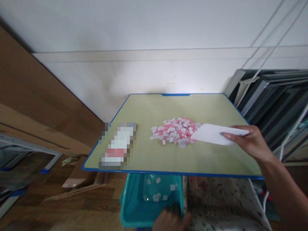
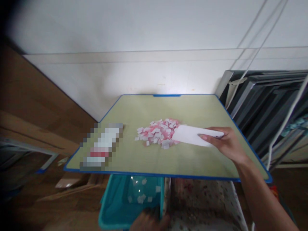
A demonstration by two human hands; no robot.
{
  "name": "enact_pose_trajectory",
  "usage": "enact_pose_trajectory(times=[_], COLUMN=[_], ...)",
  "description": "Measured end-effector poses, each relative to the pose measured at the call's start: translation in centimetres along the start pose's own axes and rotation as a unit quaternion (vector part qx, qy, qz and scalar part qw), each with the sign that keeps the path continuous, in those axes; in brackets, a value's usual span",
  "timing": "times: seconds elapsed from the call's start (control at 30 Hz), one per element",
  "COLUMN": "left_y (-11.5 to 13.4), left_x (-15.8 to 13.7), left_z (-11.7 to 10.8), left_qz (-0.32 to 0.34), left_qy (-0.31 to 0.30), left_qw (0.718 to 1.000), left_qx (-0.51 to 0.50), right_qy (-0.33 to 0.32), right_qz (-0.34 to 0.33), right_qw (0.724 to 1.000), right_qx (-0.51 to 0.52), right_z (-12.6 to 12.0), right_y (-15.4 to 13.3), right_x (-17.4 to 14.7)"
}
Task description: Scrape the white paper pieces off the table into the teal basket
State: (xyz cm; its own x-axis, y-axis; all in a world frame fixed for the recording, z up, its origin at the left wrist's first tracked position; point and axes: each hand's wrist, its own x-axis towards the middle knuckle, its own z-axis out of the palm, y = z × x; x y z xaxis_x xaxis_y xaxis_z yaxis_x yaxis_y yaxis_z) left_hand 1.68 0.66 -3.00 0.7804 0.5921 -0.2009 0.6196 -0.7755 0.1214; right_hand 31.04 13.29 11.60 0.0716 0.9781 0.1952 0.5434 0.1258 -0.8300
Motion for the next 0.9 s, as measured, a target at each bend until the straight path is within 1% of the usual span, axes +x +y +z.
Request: enact_pose_trajectory(times=[0.13, 0.23, 0.27, 0.3, 0.4, 0.53, 0.63, 0.77, 0.87, 0.9], left_y=[-0.1, -0.2, -0.2, -0.2, -0.2, -0.1, -0.1, 0.0, -0.1, -0.1], left_x=[-0.1, -0.1, -0.1, -0.1, -0.1, -0.1, -0.1, -0.1, 0.0, 0.0], left_z=[-0.5, -0.8, -0.8, -0.8, -0.7, -0.6, -0.6, -0.9, -1.2, -1.2], left_qz=[0.006, 0.009, 0.009, 0.009, 0.010, 0.015, 0.021, 0.024, 0.027, 0.031], left_qy=[0.001, -0.002, -0.001, 0.000, -0.008, -0.019, -0.023, -0.030, -0.033, -0.034], left_qw=[1.000, 1.000, 1.000, 1.000, 1.000, 0.999, 0.999, 0.999, 0.999, 0.999], left_qx=[0.002, 0.009, 0.011, 0.012, 0.012, 0.021, 0.026, 0.028, 0.025, 0.024], right_qy=[-0.073, -0.148, -0.164, -0.167, -0.127, -0.139, -0.112, -0.114, -0.065, -0.061], right_qz=[-0.027, -0.057, -0.065, -0.071, -0.070, -0.070, -0.071, -0.073, -0.068, -0.065], right_qw=[0.997, 0.987, 0.984, 0.983, 0.989, 0.988, 0.991, 0.990, 0.995, 0.995], right_qx=[0.004, 0.009, 0.010, 0.010, 0.000, -0.016, -0.029, -0.043, -0.039, -0.041], right_z=[1.8, 2.7, 2.9, 2.9, 2.8, 2.4, 1.9, 1.3, 1.3, 1.4], right_y=[-0.9, -1.9, -2.1, -2.3, -2.3, -1.7, -1.2, -0.8, -0.7, -0.8], right_x=[0.6, 0.6, 0.6, 0.5, 0.4, 0.1, -0.4, -1.3, -2.0, -2.1])
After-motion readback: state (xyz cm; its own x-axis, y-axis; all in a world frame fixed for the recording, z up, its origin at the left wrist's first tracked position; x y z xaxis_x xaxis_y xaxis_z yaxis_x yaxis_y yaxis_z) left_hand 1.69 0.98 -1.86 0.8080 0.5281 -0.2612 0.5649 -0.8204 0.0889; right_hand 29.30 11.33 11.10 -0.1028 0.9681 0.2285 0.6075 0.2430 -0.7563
